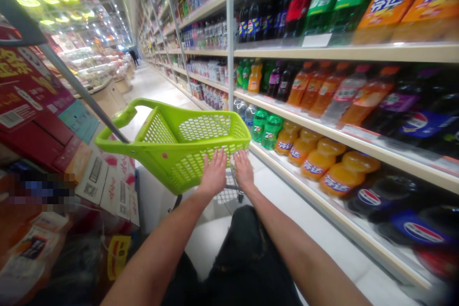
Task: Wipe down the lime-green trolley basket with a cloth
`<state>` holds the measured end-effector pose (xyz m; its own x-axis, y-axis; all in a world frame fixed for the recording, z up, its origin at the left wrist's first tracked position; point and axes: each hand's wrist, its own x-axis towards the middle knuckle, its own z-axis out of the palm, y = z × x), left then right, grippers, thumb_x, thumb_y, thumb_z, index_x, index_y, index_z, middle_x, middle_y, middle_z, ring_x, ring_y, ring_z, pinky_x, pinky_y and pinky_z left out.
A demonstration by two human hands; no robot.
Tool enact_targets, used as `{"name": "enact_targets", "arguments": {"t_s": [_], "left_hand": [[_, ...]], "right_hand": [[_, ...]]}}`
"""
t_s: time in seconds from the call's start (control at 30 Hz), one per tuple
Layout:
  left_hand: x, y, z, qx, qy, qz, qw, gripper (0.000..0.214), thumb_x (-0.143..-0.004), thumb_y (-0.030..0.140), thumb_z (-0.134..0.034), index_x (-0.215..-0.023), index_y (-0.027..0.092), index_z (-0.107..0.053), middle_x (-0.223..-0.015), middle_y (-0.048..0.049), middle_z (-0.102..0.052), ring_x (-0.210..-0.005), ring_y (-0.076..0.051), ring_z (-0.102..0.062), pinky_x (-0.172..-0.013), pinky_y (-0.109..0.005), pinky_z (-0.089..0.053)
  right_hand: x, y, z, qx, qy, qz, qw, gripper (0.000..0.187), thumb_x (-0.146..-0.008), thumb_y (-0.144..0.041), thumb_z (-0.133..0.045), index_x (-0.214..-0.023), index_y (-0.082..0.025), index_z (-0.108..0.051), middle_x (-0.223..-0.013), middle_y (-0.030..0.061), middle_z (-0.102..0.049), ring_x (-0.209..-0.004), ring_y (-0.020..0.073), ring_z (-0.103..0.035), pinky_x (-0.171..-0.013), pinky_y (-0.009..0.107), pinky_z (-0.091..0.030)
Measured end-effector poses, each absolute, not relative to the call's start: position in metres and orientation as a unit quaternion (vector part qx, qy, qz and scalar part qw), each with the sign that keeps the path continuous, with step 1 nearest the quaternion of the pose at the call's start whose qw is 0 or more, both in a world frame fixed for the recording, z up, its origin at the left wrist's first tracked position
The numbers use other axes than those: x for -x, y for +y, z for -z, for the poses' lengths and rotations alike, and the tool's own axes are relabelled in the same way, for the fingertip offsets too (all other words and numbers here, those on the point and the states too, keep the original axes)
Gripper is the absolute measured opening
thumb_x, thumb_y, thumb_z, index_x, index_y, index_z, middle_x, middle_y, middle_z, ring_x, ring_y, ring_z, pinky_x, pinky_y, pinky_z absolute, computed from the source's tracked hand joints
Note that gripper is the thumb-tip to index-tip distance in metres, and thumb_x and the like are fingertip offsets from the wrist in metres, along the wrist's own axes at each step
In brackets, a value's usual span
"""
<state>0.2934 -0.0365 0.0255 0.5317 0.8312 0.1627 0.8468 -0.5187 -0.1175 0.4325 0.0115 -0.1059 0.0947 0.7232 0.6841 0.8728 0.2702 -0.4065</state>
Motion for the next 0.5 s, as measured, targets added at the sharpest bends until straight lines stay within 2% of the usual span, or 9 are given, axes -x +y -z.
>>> {"name": "enact_targets", "arguments": {"t_s": [0.13,0.3,0.4,0.5], "left_hand": [[-0.293,-0.036,-0.022,0.871,-0.483,0.030,0.080,0.067,-0.073,0.012,-0.036,-0.139,0.007,-0.023,-0.150,-0.0098,-0.015,-0.138,-0.024,-0.012,-0.109,-0.054,-0.014],[-0.293,-0.032,-0.024,0.868,-0.488,0.027,0.084,0.068,-0.073,0.011,-0.036,-0.139,0.007,-0.022,-0.150,-0.0100,-0.015,-0.138,-0.025,-0.010,-0.109,-0.055,-0.014],[-0.296,-0.031,-0.028,0.871,-0.482,0.032,0.091,0.069,-0.073,0.011,-0.036,-0.140,0.008,-0.021,-0.150,-0.0101,-0.016,-0.138,-0.025,-0.010,-0.109,-0.055,-0.014],[-0.295,-0.031,-0.029,0.871,-0.481,0.038,0.093,0.067,-0.074,0.011,-0.035,-0.139,0.008,-0.022,-0.150,-0.0097,-0.016,-0.138,-0.025,-0.011,-0.109,-0.054,-0.014]], "right_hand": [[-0.439,0.005,0.112,0.592,-0.672,0.086,0.438,0.043,-0.079,-0.001,-0.035,-0.118,-0.007,-0.053,-0.133,0.0198,-0.044,-0.132,0.0230,-0.028,-0.103,0.046,-0.035],[-0.452,0.023,0.068,0.576,-0.628,0.136,0.505,0.050,-0.079,-0.005,-0.034,-0.127,-0.010,-0.044,-0.142,0.0152,-0.032,-0.136,0.0223,-0.017,-0.107,0.048,-0.027],[-0.454,0.032,0.060,0.592,-0.605,0.115,0.521,0.053,-0.078,-0.005,-0.033,-0.131,-0.011,-0.040,-0.145,0.0134,-0.026,-0.137,0.0218,-0.015,-0.108,0.046,-0.028],[-0.451,0.032,0.073,0.610,-0.596,0.068,0.517,0.057,-0.077,-0.004,-0.033,-0.133,-0.010,-0.035,-0.147,0.0141,-0.019,-0.137,0.0224,-0.015,-0.107,0.042,-0.030]]}}
